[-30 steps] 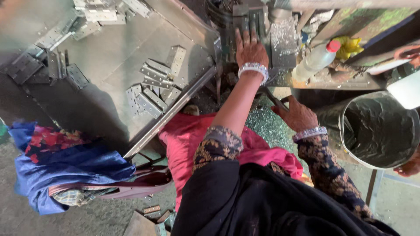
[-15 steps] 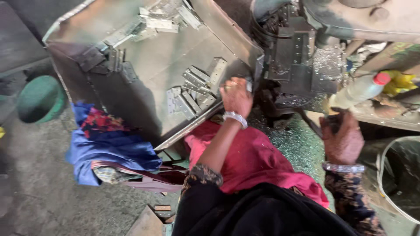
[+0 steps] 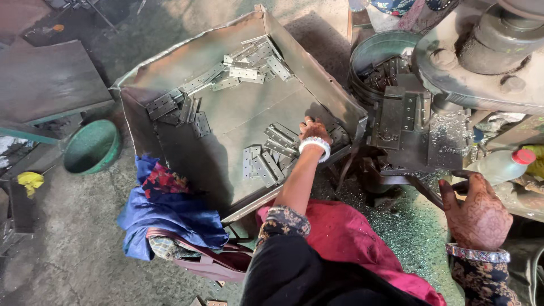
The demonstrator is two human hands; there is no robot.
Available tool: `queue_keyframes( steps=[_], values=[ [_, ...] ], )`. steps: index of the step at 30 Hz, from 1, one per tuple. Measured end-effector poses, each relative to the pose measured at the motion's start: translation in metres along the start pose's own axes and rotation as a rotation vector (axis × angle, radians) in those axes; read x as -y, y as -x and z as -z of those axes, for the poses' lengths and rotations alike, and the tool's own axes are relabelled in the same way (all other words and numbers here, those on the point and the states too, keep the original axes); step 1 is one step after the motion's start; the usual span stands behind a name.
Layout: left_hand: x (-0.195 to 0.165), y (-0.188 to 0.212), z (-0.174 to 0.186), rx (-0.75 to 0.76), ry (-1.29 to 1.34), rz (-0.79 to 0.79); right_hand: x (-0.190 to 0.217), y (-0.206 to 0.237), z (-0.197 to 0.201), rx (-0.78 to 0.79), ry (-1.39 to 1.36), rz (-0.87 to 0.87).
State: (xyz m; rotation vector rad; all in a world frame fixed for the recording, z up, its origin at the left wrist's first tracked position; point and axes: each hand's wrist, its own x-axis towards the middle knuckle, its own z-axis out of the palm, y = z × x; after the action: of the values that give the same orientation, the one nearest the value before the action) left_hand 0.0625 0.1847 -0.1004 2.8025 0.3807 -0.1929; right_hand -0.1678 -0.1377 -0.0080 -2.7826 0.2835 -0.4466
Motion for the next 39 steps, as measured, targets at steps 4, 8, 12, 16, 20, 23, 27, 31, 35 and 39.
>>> queue_keyframes(
  steps=[4, 8, 12, 16, 20, 23, 27, 31, 35, 39],
  values=[
    [0.015, -0.032, -0.013, 0.038, 0.074, -0.117, 0.001, -0.001, 0.0, -0.007, 0.037, -0.006],
    [0.023, -0.016, -0.034, -0.197, 0.203, -0.041, 0.001, -0.004, 0.0, 0.007, -0.028, -0.037],
    [0.024, 0.026, -0.031, -0.334, 0.31, 0.086, -0.003, -0.005, -0.004, 0.103, 0.066, -0.07],
    [0.035, 0.07, -0.003, -0.751, 0.419, -0.244, -0.013, 0.004, -0.014, 0.137, 0.09, -0.062],
    [0.044, 0.099, 0.036, -0.413, 0.108, -0.212, -0.025, 0.019, -0.023, 0.219, -0.04, -0.032],
    [0.017, 0.115, 0.059, -0.37, 0.3, -0.277, -0.029, 0.026, -0.029, 0.295, -0.152, -0.013],
    [-0.074, 0.156, 0.044, -0.379, 0.314, -0.652, -0.028, 0.036, -0.037, 0.243, -0.095, 0.056],
    [-0.135, 0.198, -0.007, -0.579, -0.094, -0.846, -0.021, 0.045, -0.037, 0.409, -0.056, -0.097],
    [-0.132, 0.2, -0.027, -0.23, 0.019, -0.712, -0.006, 0.045, -0.027, 0.506, 0.054, -0.085],
    [-0.135, 0.171, -0.012, -0.343, -0.125, -0.667, -0.006, 0.031, -0.024, 0.531, 0.101, -0.006]
  ],
)
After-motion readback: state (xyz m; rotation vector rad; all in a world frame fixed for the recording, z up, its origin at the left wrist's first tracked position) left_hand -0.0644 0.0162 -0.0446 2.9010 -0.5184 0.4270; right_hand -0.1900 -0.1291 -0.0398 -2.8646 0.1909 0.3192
